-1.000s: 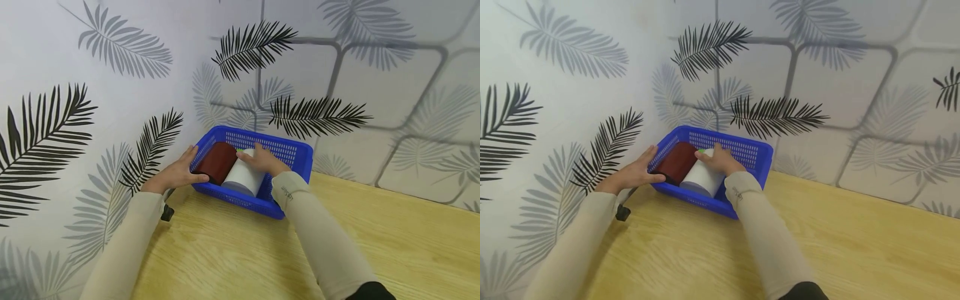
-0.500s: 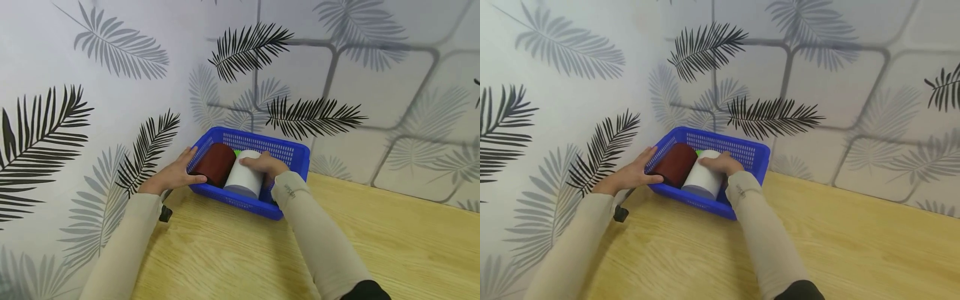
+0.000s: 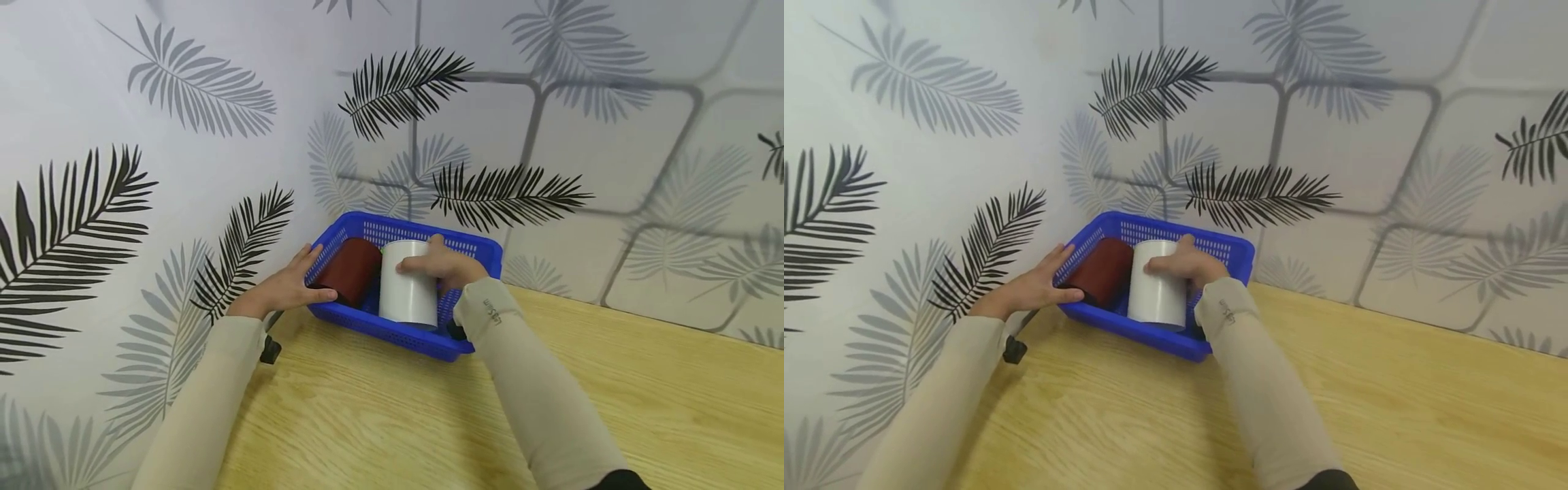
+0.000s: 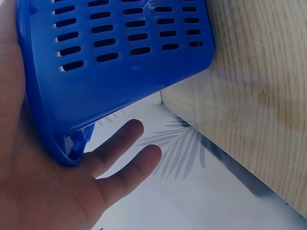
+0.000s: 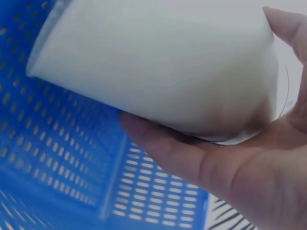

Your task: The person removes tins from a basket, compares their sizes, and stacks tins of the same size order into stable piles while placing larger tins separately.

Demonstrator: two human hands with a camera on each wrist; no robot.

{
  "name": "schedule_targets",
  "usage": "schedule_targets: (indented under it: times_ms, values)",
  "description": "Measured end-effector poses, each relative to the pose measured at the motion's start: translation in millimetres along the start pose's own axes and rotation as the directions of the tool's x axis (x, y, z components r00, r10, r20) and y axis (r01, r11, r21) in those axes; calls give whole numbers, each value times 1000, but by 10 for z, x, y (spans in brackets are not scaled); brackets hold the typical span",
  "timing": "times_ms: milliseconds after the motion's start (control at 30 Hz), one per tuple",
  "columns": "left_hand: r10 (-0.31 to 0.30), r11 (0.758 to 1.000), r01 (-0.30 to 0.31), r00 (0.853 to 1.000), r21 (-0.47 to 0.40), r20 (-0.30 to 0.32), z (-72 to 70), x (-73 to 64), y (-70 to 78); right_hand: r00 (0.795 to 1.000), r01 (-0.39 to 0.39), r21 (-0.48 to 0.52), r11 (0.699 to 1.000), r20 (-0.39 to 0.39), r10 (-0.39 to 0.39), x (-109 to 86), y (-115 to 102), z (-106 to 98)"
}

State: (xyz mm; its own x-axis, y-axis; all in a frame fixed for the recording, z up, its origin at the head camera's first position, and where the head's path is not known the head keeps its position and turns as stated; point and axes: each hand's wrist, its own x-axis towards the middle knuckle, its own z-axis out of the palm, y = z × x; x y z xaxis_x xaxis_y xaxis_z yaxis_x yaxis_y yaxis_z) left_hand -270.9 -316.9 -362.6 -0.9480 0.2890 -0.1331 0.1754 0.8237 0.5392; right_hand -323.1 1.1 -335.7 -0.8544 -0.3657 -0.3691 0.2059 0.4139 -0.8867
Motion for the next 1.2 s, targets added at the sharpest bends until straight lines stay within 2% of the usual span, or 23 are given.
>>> schedule_targets:
  times_ms: [100, 233, 367, 467, 567, 667, 800, 900, 1033, 1200]
  values:
    - [0, 1000, 0, 1000, -5, 5, 15, 21, -10, 999, 31, -23, 999, -28, -31, -57, -35, -48]
    - [13, 1000, -12, 1000, -11, 9, 33, 50, -23, 991, 102, 9, 995, -91, -101, -157, -97, -122]
    - [29, 999, -29, 1000, -19, 6, 37, 57, -31, 963, 228, 79, 970, -168, -212, -261, -140, -206]
    - [34, 999, -34, 999, -20, 1, 41, 61, -41, 930, 321, 96, 942, -218, -295, -333, -129, -271]
    - [38, 999, -38, 999, -17, 3, 47, 67, -42, 893, 395, 53, 917, -256, -370, -441, -91, -325]
    - [36, 999, -36, 999, -12, 7, 47, 63, -38, 845, 458, -34, 889, -293, -447, -567, -33, -367]
    - [30, 1000, -30, 1000, -1, 5, 36, 47, -38, 774, 535, -138, 834, -316, -549, -708, 74, -424]
    - [27, 1000, -27, 1000, 6, 1, 20, 32, -41, 737, 555, -209, 805, -324, -593, -791, 182, -459]
    - [27, 999, -27, 1000, 21, 0, 15, 30, -43, 704, 560, -268, 784, -343, -621, -868, 384, -511]
    - [10, 1000, -10, 1000, 17, -6, 24, 17, -27, 639, 583, -338, 739, -372, -674, -973, 578, -581]
